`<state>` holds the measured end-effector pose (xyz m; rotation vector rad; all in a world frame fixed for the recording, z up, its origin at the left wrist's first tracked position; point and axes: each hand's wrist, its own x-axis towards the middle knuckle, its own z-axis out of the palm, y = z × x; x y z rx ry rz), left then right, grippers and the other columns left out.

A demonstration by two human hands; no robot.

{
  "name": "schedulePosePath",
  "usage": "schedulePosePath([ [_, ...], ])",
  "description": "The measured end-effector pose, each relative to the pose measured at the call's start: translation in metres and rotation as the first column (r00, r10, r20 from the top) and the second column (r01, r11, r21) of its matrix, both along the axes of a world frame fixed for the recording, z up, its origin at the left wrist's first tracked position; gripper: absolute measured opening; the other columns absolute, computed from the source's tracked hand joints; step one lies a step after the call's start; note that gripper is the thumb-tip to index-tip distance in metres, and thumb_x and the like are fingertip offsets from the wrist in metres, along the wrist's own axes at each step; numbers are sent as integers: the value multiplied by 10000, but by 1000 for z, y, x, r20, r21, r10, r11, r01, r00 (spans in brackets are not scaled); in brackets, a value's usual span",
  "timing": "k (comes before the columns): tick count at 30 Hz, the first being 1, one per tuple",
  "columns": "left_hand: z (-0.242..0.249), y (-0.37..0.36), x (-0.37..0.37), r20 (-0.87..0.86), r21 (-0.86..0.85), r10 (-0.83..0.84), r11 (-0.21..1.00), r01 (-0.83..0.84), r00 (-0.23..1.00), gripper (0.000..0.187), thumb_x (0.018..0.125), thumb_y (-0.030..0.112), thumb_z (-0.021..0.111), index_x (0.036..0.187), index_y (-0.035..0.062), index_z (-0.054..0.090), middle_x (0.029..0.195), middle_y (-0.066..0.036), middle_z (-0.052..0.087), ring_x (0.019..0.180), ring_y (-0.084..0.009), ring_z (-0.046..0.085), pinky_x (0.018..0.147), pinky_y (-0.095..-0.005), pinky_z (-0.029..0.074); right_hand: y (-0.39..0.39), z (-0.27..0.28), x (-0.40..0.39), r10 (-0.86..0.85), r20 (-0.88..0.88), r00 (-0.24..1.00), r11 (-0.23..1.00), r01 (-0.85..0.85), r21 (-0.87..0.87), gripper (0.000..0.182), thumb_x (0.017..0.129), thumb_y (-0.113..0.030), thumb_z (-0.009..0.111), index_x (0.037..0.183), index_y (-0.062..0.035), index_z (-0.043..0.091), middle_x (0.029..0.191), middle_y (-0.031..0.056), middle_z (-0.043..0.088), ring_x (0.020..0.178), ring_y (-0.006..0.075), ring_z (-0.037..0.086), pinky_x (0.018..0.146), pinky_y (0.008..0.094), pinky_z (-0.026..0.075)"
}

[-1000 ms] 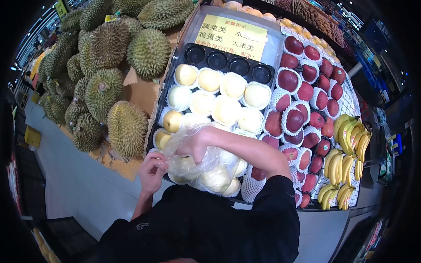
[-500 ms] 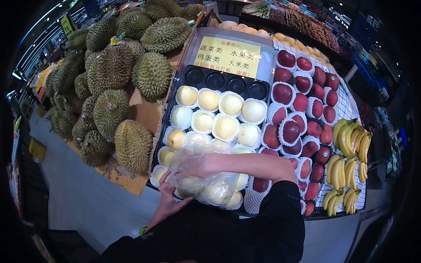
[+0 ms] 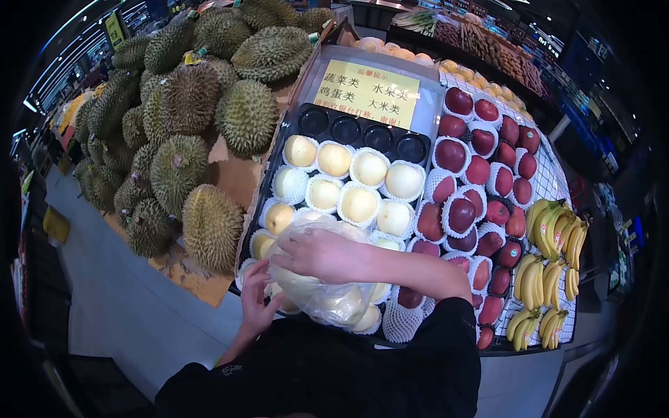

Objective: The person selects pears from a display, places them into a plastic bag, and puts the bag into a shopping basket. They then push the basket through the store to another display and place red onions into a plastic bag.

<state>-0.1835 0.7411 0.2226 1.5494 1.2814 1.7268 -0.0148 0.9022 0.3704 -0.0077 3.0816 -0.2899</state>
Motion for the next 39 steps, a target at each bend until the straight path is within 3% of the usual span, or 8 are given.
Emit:
schedulePosePath([
  [1,0,1,-4,-260,-8,59,998,-63,964,267,871,147,715,1059,30,566,1285,-214,517,1268,-365,495,1036,-482,432,0,6,2,4,-62,998,1000,-3,17,587,748,-59,635,1322,-70,513,1184,143,561,1148,338,566,863,441,518],
  [4,14,6,-5,-152,93,144,987,-131,978,71,865,31,671,854,-11,614,1109,-175,639,1149,-372,593,995,-447,462,19,27,7,-86,-148,985,995,77,-68,686,644,-78,741,1292,-67,517,1191,132,567,1132,347,575,894,432,512],
  [8,32,8,-21,-377,113,179,983,-147,909,56,848,-1,654,886,1,614,1081,-155,656,1134,-381,598,951,-445,474,58,42,21,-249,-260,933,918,142,-369,890,478,-191,872,1288,-62,528,1264,122,593,1158,306,589,986,396,477],
  [10,32,8,-22,-367,87,169,985,-147,915,52,838,4,664,875,5,626,1082,-148,657,1128,-366,601,940,-435,475,72,29,29,-371,-344,862,777,86,-623,927,498,-225,905,1323,-56,518,1216,87,600,1114,196,582,1004,342,448],
  [16,32,3,-11,-367,45,152,988,-146,918,72,829,43,702,868,8,652,1040,-135,654,1080,-333,612,926,-427,477,127,13,22,-722,-358,593,544,167,-822,938,565,-181,897,1383,-30,462,1248,72,579,1155,179,559,1038,334,430],
  [22,34,-8,2,-373,47,114,993,-104,921,109,804,50,739,875,28,660,989,-111,649,1039,-310,622,889,-417,483,231,-25,-27,-833,-447,325,553,486,-677,944,553,-288,901,1348,-5,476,1195,142,630,1093,249,624,978,338,481],
  [32,46,-25,-7,-517,76,174,985,-157,838,154,780,53,758,894,29,657,996,-83,667,1005,-286,636,853,-404,489,306,-16,-83,-508,-236,829,852,524,9,797,529,-167,839,1269,-164,545,1135,81,649,1112,296,604,931,514,438],
  [39,50,-30,-12,-501,-14,165,980,-199,850,166,777,45,763,901,24,654,1000,-85,677,1011,-287,638,867,-397,488,320,17,-112,-574,128,809,787,502,358,986,499,-37,826,1386,-298,483,1289,27,591,1265,325,461,965,614,358],
])
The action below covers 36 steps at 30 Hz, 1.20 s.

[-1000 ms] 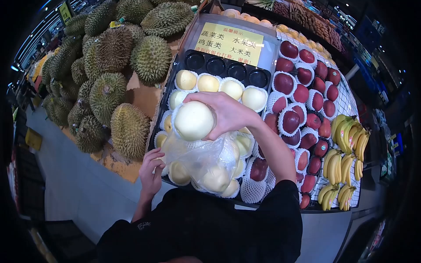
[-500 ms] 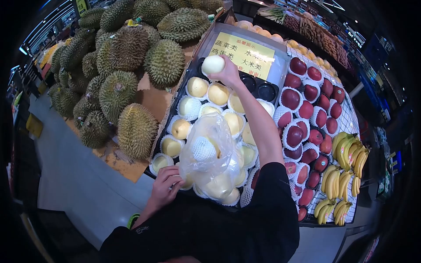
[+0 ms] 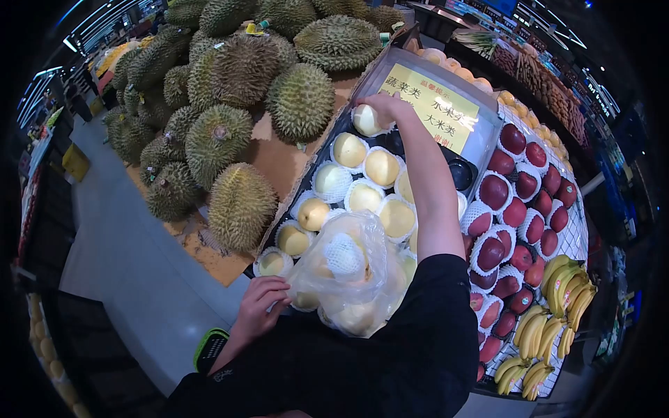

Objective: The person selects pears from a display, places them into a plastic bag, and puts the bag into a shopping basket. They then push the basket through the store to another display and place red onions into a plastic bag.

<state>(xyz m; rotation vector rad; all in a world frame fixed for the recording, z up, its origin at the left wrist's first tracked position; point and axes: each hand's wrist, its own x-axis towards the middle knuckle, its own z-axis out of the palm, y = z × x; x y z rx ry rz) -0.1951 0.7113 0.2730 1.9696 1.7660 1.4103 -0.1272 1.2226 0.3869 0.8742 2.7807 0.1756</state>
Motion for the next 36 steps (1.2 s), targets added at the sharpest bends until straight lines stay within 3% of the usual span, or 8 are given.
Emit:
schedulePosePath([
  [6,-2,5,0,36,17,13,1000,-14,999,140,795,43,752,890,27,651,1002,-89,680,1009,-293,639,865,-403,487,4,-18,1,-1,63,998,1000,0,23,986,539,-33,834,1395,-351,464,1457,41,431,1346,346,393,1017,629,332],
  [11,-1,9,3,41,40,-18,999,17,999,135,793,42,753,878,27,649,989,-102,670,1005,-298,639,864,-405,486,-16,-27,27,-104,-314,944,977,157,147,862,661,-116,808,1409,-353,451,1511,102,336,1377,370,352,1061,631,293],
  [15,-3,8,2,34,114,-30,993,26,999,157,761,45,775,866,45,659,1011,-96,659,1027,-319,631,859,-414,483,-78,10,57,317,-516,796,934,-169,315,588,766,5,641,1316,-197,587,1391,183,473,1295,318,459,1036,428,395],
  [19,-4,13,-9,-115,82,-164,981,174,980,232,648,90,818,839,91,686,1098,-63,658,1114,-316,589,926,-440,432,-217,69,85,90,-753,651,628,-624,-465,341,753,37,495,1038,3,678,1036,127,662,942,230,632,826,295,488],
  [23,0,12,-29,-208,-21,-211,977,211,955,158,683,142,792,811,193,715,1220,-3,625,1244,-288,474,997,-444,363,-295,54,98,446,-614,651,384,-759,-526,283,771,-1,528,1009,13,681,813,130,644,769,285,648,703,352,531],
  [28,10,18,-50,-142,-89,-270,962,259,952,186,659,166,812,810,239,731,1302,-8,572,1275,-320,420,1022,-446,335,-307,-3,96,343,-63,937,880,-344,-328,262,872,-165,622,983,71,651,870,196,629,914,361,646,807,424,537],
  [32,8,23,-48,-132,-84,-276,960,266,952,207,633,148,838,807,227,757,1329,-63,536,1268,-338,412,1055,-461,327,-301,-35,111,74,22,997,984,-70,-164,585,820,-396,730,1077,117,615,1098,208,592,1079,355,592,871,415,543],
  [36,2,26,-35,-91,-90,-250,966,242,964,198,635,129,834,803,196,754,1328,-64,534,1269,-333,411,1054,-455,330,-295,-64,119,280,-10,960,949,-279,-147,639,718,-436,799,1085,64,644,1121,194,624,1073,344,596,991,421,449],
])
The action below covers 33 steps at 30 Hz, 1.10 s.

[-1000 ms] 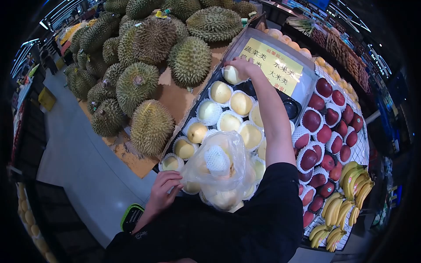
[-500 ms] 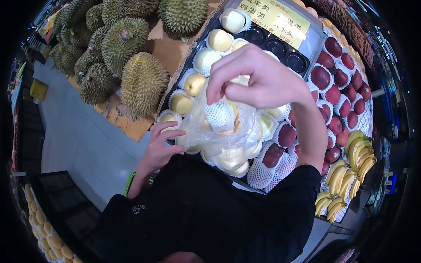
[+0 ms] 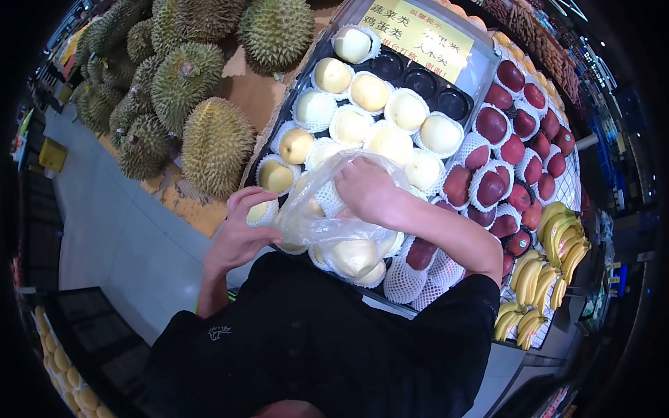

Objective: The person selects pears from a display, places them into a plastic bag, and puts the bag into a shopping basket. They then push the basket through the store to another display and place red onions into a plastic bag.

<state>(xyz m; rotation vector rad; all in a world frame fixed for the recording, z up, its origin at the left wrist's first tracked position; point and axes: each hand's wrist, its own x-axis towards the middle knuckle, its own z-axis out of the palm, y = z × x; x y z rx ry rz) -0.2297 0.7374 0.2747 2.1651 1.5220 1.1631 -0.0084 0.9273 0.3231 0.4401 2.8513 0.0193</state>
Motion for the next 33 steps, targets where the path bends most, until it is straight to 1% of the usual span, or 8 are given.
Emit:
schedulePosePath([
  [7,-2,0,10,-35,15,59,998,-58,998,143,713,134,796,843,141,736,1334,-83,528,1258,-335,423,1035,-452,335,18,-31,-8,21,-95,995,1000,-19,21,518,645,-391,850,938,13,713,1128,171,640,1065,327,596,977,427,448],
  [13,-1,-3,15,-7,106,189,977,-187,982,104,775,133,777,840,89,708,1284,-130,538,1211,-353,470,1014,-460,379,-13,-25,-5,-4,-214,977,995,25,98,523,673,-243,786,1067,58,619,1116,203,611,1109,341,566,980,451,426],
  [15,-1,-3,20,9,135,198,971,-198,980,116,775,129,777,849,83,701,1274,-138,540,1190,-357,483,1007,-464,387,-29,-17,-6,47,-38,998,973,-37,227,477,706,-156,719,1102,67,573,1125,214,590,1155,348,532,1033,501,364],
  [19,-1,-3,27,11,168,205,965,-204,979,122,776,122,777,859,91,694,1256,-141,544,1187,-361,476,1001,-474,383,-21,-31,-6,55,-58,997,978,-42,203,429,720,-106,674,1105,60,582,1140,219,581,1172,343,517,1073,535,303],
  [21,1,-4,30,4,175,193,966,-190,981,144,762,113,784,875,110,694,1277,-139,523,1195,-361,460,1002,-474,379,-20,-24,-7,2,-20,1000,996,0,87,454,702,-95,670,1123,50,583,1166,229,571,1211,356,504,1072,553,315],
  [24,-4,-6,36,-51,298,286,919,-259,957,222,739,126,795,939,135,696,1288,-151,495,1201,-361,446,999,-466,378,-32,-25,-1,63,-127,990,959,-25,283,557,693,-127,692,1199,64,560,1224,232,560,1268,363,476,1067,563,330],
  [28,-1,-8,42,-16,360,294,893,-268,956,324,726,152,793,1031,138,683,1279,-160,479,1197,-360,441,998,-457,376,-37,-18,6,117,-236,965,971,-61,231,657,683,-167,727,1259,77,526,1296,222,532,1306,367,450,1059,580,342],
  [33,1,-6,43,65,421,214,880,-221,975,432,739,180,768,1139,86,634,1252,-171,484,1153,-358,464,972,-463,396,-48,38,26,11,-293,956,989,33,142,844,617,-224,830,1339,18,466,1320,189,513,1272,338,473,997,499,362],
])
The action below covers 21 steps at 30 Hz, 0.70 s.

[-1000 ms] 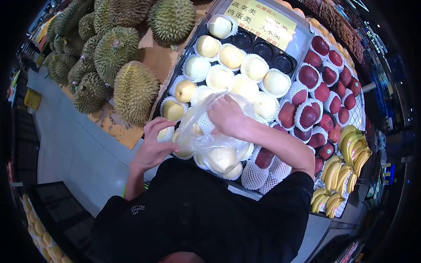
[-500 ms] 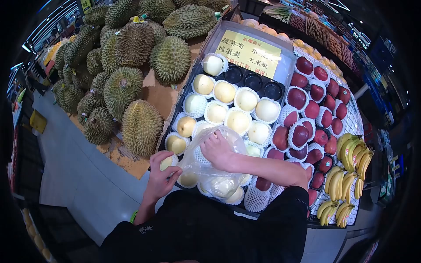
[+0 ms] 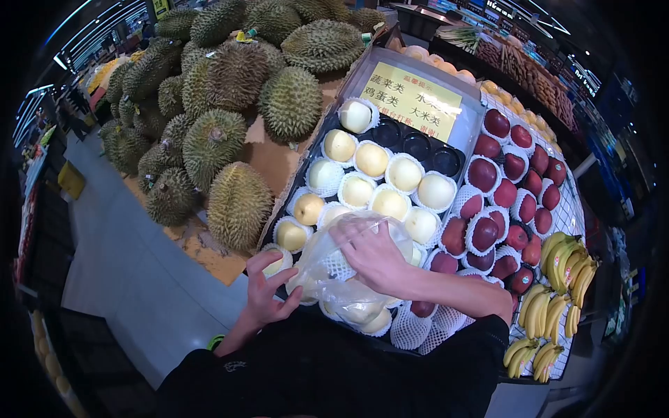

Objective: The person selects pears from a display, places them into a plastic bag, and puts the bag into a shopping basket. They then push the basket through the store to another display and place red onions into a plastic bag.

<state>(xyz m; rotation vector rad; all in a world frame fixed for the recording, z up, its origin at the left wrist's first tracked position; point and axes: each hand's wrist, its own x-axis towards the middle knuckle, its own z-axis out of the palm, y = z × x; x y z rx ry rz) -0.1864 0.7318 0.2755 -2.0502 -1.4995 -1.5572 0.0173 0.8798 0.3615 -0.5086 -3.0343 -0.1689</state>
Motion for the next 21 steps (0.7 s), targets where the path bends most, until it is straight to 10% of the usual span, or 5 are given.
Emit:
schedulePosePath([
  [4,15,7,3,-11,-13,-36,999,36,999,467,760,185,781,1185,84,617,1275,-165,478,1151,-347,490,975,-452,422,4,42,10,-43,-304,952,971,-32,-235,901,568,-271,873,1326,-10,462,1304,164,521,1238,329,490,967,460,349],
  [9,30,23,1,160,-15,-118,992,121,980,531,824,305,715,1247,29,554,1285,-184,479,1157,-341,492,966,-432,423,25,53,11,174,-736,654,980,-190,63,838,601,-275,879,1292,-22,480,1300,152,527,1204,327,530,964,437,346],
  [14,57,52,-2,603,140,-454,870,474,656,789,827,391,726,1403,-8,362,1363,-197,442,1234,-287,471,1023,-414,384,43,48,8,326,-771,546,935,-304,180,670,700,-222,832,1264,-64,507,1314,137,533,1221,321,553,954,426,351],
  [16,71,66,-6,624,139,-519,809,571,584,904,784,393,776,1437,-4,295,1400,-198,413,1271,-291,448,1052,-422,368,56,44,8,595,-612,520,802,-338,492,572,730,-207,817,1212,-108,525,1312,101,541,1200,310,584,939,440,352],
  [21,88,86,-1,572,39,-638,650,759,516,1231,609,375,920,1498,5,153,1482,-204,337,1360,-325,379,1134,-455,305,51,34,1,814,-371,447,484,-168,859,302,897,-289,551,1171,-302,425,1209,-122,494,1148,55,595,977,498,321],
])
